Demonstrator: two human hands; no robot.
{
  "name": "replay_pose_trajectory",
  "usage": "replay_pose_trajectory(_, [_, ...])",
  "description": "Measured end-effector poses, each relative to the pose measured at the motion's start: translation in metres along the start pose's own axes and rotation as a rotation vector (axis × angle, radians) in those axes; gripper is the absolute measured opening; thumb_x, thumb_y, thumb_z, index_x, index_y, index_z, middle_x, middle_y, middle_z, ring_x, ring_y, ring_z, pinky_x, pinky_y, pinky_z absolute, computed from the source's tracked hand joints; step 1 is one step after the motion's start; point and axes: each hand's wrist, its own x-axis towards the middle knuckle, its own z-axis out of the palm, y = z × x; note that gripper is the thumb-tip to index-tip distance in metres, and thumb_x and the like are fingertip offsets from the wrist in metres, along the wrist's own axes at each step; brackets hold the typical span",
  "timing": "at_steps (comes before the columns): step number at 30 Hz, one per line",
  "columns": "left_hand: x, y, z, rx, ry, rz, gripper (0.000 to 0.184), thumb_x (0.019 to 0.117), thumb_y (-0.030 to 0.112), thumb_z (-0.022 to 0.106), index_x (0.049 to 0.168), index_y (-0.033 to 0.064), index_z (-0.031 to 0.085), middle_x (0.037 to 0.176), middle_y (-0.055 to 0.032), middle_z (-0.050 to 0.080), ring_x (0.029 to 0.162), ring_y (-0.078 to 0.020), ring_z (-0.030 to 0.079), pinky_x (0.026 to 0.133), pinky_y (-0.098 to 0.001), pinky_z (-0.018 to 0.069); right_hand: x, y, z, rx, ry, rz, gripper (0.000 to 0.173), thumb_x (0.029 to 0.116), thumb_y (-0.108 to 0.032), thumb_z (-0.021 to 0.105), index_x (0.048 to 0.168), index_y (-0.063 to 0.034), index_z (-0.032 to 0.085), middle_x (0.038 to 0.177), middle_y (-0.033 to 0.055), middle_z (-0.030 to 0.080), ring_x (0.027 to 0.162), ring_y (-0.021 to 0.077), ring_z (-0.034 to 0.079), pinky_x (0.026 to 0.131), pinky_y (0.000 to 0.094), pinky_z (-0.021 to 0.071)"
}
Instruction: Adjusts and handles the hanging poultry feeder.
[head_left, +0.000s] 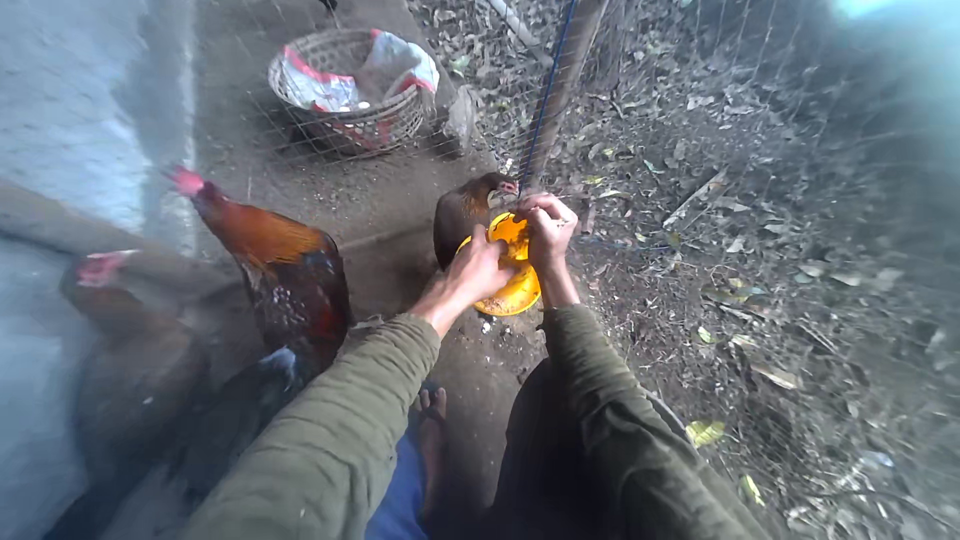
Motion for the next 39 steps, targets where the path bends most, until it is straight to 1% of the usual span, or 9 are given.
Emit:
replay_pose_trajectory(6, [0.003,0.002,0.0,0.024,-0.022,-0.036,0.043,0.0937,0.045,0.07,0.118,0.0103,0.07,0.141,-0.0242,0.047,0.111,-0.0346,0.064,0.091,-0.0504,0.0568,-0.001,-0.006,0.006,-0.374,0.177,-0.074,0.022,0.0914,-0.003,0.052,0.082,0.0015,0.071,0.076,0.0045,0.069,0.069,0.0066,0.063,0.064,0.0243,0.0536])
replay_pose_trajectory(12, [0.004,0.006,0.0,0.024,-0.002,-0.028,0.039,0.0937,0.044,0.072,0.116,0.0113,0.071,0.137,-0.0235,0.051,0.115,-0.0376,0.061,0.094,-0.055,0.0532,-0.001,-0.063,-0.036,0.217,0.35,0.421,0.03,0.0968,-0.015,0.041,0.068,-0.0179,0.049,0.052,-0.006,0.041,0.04,0.0058,0.035,0.04,0.0226,0.0305])
replay_pose_trajectory(16, [0.01,-0.005,-0.002,0.093,0.019,0.07,0.044,0.0937,0.044,0.072,0.115,0.0058,0.07,0.132,-0.0297,0.052,0.121,-0.0463,0.054,0.098,-0.0649,0.0457,-0.092,-0.117,-0.125,0.294,0.304,0.46,0.031,0.0944,-0.024,0.048,0.064,-0.0247,0.054,0.055,-0.0093,0.048,0.044,0.0015,0.038,0.042,0.0196,0.0292])
replay_pose_trajectory(19, [0.014,-0.01,-0.004,0.158,0.0,0.145,0.05,0.0954,0.045,0.069,0.117,-0.0001,0.068,0.133,-0.0368,0.05,0.125,-0.0557,0.048,0.1,-0.0726,0.0388,-0.215,-0.155,-0.199,-0.248,0.344,0.691,0.03,0.0975,-0.026,0.048,0.07,-0.0195,0.059,0.058,-0.0061,0.053,0.044,0.0047,0.042,0.041,0.0223,0.0353])
replay_pose_trajectory(20, [0.015,-0.011,-0.005,0.176,-0.004,0.159,0.052,0.0959,0.046,0.068,0.118,-0.0016,0.067,0.132,-0.0379,0.051,0.125,-0.0575,0.048,0.1,-0.0736,0.0382,-0.257,-0.163,-0.221,-0.61,0.27,0.833,0.028,0.0981,-0.019,0.046,0.075,-0.0114,0.061,0.062,0.0013,0.054,0.048,0.0126,0.047,0.044,0.0293,0.0411])
replay_pose_trajectory(22, [0.017,-0.011,-0.007,0.198,-0.009,0.181,0.054,0.0972,0.045,0.066,0.119,-0.0042,0.065,0.132,-0.0398,0.051,0.124,-0.0605,0.048,0.099,-0.0755,0.0373,-0.333,-0.17,-0.253,-1.126,-0.045,1.255,0.027,0.0985,-0.027,0.059,0.109,-0.0068,0.074,0.105,0.0176,0.07,0.096,0.0327,0.068,0.085,0.0536,0.0561])
replay_pose_trajectory(24, [0.018,-0.009,-0.008,0.21,-0.009,0.182,0.053,0.0979,0.043,0.066,0.12,-0.0053,0.064,0.135,-0.0403,0.048,0.124,-0.0607,0.047,0.099,-0.0751,0.0379,-0.403,-0.163,-0.269,-1.246,-0.2,1.515,0.06,0.0929,-0.053,0.059,0.143,-0.0198,0.058,0.151,0.0179,0.05,0.139,0.0387,0.047,0.111,0.0607,0.0408])
replay_pose_trajectory(28, [0.015,0.004,-0.005,0.224,-0.01,0.136,0.048,0.0987,0.036,0.067,0.119,-0.0074,0.064,0.136,-0.042,0.046,0.125,-0.0605,0.046,0.1,-0.0744,0.0369,-0.499,-0.142,-0.243,-1.344,0.055,1.431,0.107,0.0707,-0.084,0.064,0.156,-0.0223,0.044,0.165,0.0236,0.026,0.153,0.0441,0.022,0.121,0.062,0.0256])
replay_pose_trajectory(39, [0.022,-0.002,0.006,0.12,0.056,0.035,0.039,0.0926,0.042,0.074,0.111,0.0075,0.07,0.135,-0.0246,0.052,0.116,-0.0394,0.06,0.093,-0.0595,0.0528,-0.506,-0.129,-0.192,-1.137,-0.093,1.234,0.036,0.0919,-0.023,0.074,0.126,-0.0101,0.072,0.147,0.0258,0.053,0.137,0.0503,0.046,0.107,0.0685,0.0416])
